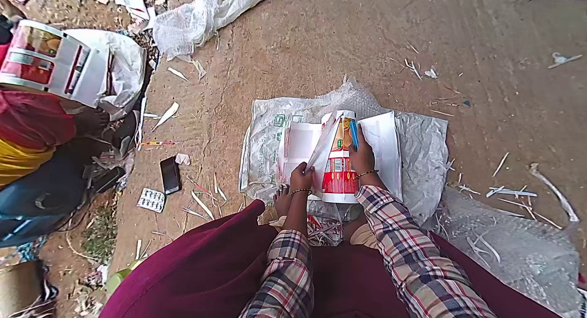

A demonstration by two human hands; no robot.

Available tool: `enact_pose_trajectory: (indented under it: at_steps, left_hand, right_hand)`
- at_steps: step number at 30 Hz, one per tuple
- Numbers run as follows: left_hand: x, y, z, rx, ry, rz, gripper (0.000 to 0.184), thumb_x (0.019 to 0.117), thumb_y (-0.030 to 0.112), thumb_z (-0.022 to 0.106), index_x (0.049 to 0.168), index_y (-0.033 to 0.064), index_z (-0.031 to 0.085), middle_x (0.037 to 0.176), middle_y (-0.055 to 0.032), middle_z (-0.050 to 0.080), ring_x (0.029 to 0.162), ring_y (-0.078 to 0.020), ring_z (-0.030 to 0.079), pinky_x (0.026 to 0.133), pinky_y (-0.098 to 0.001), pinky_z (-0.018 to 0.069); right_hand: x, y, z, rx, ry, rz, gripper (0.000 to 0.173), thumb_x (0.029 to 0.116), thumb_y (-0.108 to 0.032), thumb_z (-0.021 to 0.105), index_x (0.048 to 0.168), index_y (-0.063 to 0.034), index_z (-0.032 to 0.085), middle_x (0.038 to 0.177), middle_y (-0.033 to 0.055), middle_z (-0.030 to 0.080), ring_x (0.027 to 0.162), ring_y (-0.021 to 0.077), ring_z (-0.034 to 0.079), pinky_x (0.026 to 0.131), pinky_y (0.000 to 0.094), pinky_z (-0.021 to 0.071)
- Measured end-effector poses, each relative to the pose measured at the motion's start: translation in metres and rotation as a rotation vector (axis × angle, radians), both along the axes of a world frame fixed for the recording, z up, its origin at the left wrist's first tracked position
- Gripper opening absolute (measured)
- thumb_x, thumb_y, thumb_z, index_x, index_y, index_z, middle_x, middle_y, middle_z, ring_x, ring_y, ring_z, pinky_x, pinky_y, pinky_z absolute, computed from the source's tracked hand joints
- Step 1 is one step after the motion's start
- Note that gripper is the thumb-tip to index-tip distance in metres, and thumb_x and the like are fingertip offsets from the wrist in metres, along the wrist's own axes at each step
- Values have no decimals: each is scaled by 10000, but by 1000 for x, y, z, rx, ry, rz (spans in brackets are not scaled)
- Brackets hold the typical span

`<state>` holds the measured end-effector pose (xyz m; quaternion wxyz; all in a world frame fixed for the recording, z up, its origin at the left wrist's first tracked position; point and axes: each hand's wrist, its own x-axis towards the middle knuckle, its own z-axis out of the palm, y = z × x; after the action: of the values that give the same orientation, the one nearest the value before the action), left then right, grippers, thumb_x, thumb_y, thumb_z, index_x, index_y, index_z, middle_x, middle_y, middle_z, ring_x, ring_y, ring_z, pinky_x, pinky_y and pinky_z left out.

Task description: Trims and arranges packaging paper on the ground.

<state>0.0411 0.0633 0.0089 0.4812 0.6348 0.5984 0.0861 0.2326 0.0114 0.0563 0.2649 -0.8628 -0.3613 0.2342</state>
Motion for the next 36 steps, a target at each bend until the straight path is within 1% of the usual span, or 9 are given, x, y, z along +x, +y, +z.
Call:
enact_pose_trajectory:
  at_steps: [2,5,9,17,24,27,29,33,36]
  left_hand:
    - [0,-1,-1,-5,-48,-26,255,1028,229,619,1040,-13,700,962,-180,707,895,-287,679,885,-502,528]
    - [2,2,1,-1,-79,-51,264,1026,236,616,1071,-10,704,1003,-176,716,920,-283,686,910,-498,530]
    - [1,3,-6,23,-115,-53,258,1024,226,612,1050,-16,696,972,-173,707,904,-274,680,890,-489,531]
    - [1,0,-6,-1,-181,-36,236,1021,196,622,1036,-26,701,987,-186,717,920,-270,689,911,-479,532]
    - [1,-1,1,45,-158,-85,258,1032,203,594,1066,-29,700,1025,-196,720,978,-291,693,943,-494,525]
    - [-4,-5,7,60,-101,-55,261,1036,198,584,1064,-38,690,1012,-203,708,984,-311,683,945,-511,516]
    - [-21,-11,-3,34,-92,130,250,1031,167,592,1102,-55,684,1062,-228,704,1032,-314,676,974,-495,508]
    - [-46,-7,-17,-37,35,213,349,1065,195,537,1313,-27,643,1288,-239,669,1243,-331,631,1102,-518,453]
    - [-32,-12,-3,61,400,-1,480,1032,95,485,1512,103,468,1486,-179,553,1348,-332,572,1098,-502,481]
  right_hand:
    - [10,21,2,11,-7,43,613,1086,-155,474,1659,-167,257,1270,309,653,1089,527,655,861,692,506]
    - [22,56,4,-71,-4,24,605,1078,-106,433,1655,-188,272,1465,239,568,1217,477,627,983,659,478]
    - [18,66,11,-154,-29,0,628,1064,-83,423,1658,-207,264,1395,250,614,1138,478,664,920,653,511]
    - [-2,78,15,-203,-71,-57,640,1070,-79,398,1666,-117,167,1564,264,432,1177,459,648,934,610,530]
    - [19,84,47,-340,-22,28,728,970,-82,560,1644,-136,289,1314,299,641,1197,484,635,947,659,503]
    - [31,89,70,-436,20,168,503,1016,-123,558,1500,-8,485,1325,316,619,1232,477,607,1000,666,467]
    - [41,86,72,-443,66,241,368,997,-55,551,1355,27,577,1145,276,640,998,393,635,864,582,487]
    - [31,44,49,-102,83,34,664,1027,-82,521,1646,-153,291,1341,292,630,1205,474,633,1006,652,474]
    - [0,0,22,-99,73,-64,800,1015,-145,585,1678,-181,139,1162,315,672,999,512,666,807,677,519]
